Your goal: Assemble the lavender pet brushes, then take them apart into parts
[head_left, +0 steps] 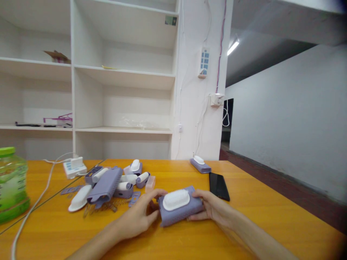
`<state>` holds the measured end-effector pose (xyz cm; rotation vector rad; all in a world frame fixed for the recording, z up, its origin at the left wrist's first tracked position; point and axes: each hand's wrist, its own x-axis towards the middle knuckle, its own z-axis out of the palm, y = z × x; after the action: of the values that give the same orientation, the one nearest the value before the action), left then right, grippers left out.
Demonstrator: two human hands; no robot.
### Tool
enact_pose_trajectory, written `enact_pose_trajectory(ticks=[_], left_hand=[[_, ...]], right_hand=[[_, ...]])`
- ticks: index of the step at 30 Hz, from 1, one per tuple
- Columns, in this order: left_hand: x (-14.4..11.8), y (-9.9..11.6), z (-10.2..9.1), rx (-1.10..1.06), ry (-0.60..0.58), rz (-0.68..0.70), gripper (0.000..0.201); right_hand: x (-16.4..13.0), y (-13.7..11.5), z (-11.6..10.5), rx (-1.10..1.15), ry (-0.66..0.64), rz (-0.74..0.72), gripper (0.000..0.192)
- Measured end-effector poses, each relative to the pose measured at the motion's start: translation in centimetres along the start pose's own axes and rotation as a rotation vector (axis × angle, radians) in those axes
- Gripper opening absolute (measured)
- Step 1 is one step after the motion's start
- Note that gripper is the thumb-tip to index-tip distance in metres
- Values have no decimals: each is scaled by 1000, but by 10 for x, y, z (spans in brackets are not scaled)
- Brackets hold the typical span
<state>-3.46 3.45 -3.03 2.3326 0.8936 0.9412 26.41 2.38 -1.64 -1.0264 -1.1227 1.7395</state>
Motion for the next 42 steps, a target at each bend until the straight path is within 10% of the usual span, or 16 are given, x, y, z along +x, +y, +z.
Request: enact_pose_trajectory(ticks=[10,24,42], left_hand=[[-2,3,-4,135,-38,-9,90],[2,-7,4,38,-14,-51,91],[4,1,1,48,-17,-51,90]], right_hand=[[-1,6,17,-25,31,-61,35],[0,5,18,-353,-51,-128,38],[0,14,27,-420,229,-218,33]])
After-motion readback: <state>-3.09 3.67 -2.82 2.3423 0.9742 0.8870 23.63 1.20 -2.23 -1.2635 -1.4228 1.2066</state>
